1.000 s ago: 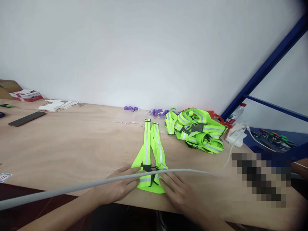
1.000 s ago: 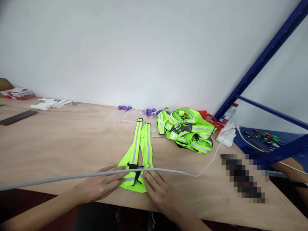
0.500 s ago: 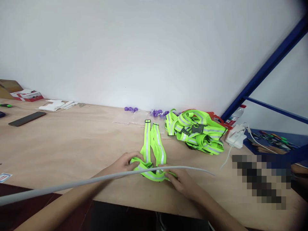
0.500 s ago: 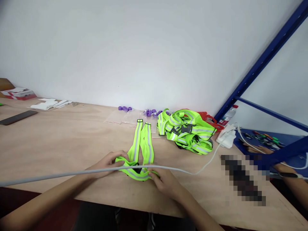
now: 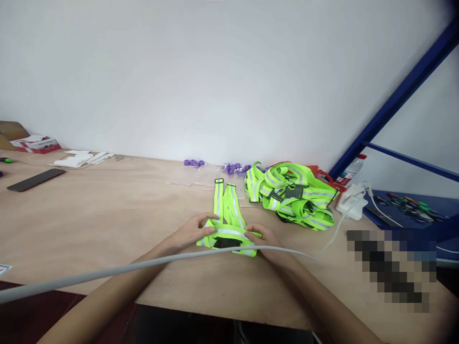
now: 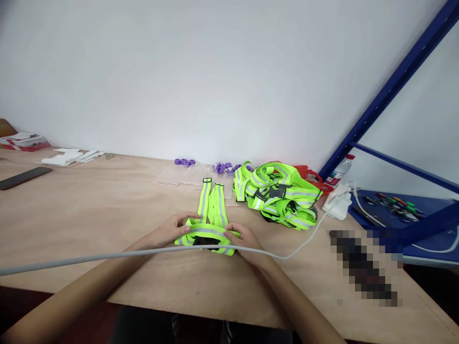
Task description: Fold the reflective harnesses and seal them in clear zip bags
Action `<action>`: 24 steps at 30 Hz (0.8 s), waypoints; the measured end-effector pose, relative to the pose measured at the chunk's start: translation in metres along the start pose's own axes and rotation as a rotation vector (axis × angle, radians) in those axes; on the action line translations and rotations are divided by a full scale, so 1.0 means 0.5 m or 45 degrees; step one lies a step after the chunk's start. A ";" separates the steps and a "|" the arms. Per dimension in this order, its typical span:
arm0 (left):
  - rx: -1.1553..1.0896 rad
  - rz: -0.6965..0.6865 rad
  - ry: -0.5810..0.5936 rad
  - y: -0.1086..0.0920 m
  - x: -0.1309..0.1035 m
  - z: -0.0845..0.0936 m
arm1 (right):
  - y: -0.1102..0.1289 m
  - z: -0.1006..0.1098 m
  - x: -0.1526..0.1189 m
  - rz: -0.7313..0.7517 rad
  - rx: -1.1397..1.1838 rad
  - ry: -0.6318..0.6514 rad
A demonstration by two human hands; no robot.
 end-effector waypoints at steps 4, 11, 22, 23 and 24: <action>0.027 0.004 0.063 -0.012 -0.022 -0.009 | 0.023 -0.010 -0.032 0.051 -0.219 -0.053; 0.586 -0.446 0.285 -0.048 -0.101 -0.070 | 0.044 -0.077 -0.133 0.401 -0.714 0.114; 1.094 -0.574 0.188 -0.048 -0.140 -0.130 | 0.044 -0.114 -0.157 0.618 -1.024 -0.050; 1.143 -0.595 0.175 -0.043 -0.145 -0.135 | 0.043 -0.119 -0.164 0.665 -1.072 -0.061; 1.185 -0.607 0.163 -0.038 -0.148 -0.138 | 0.044 -0.122 -0.170 0.702 -1.110 -0.069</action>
Point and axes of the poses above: each hand's wrist, its own x-axis towards the middle knuckle, its own z-axis out of the back of the hand, y = z × x, the point moved 4 cm from there along x, towards the middle knuckle, and after that the axes turned 11 degrees about y, right-handed, at the moved point
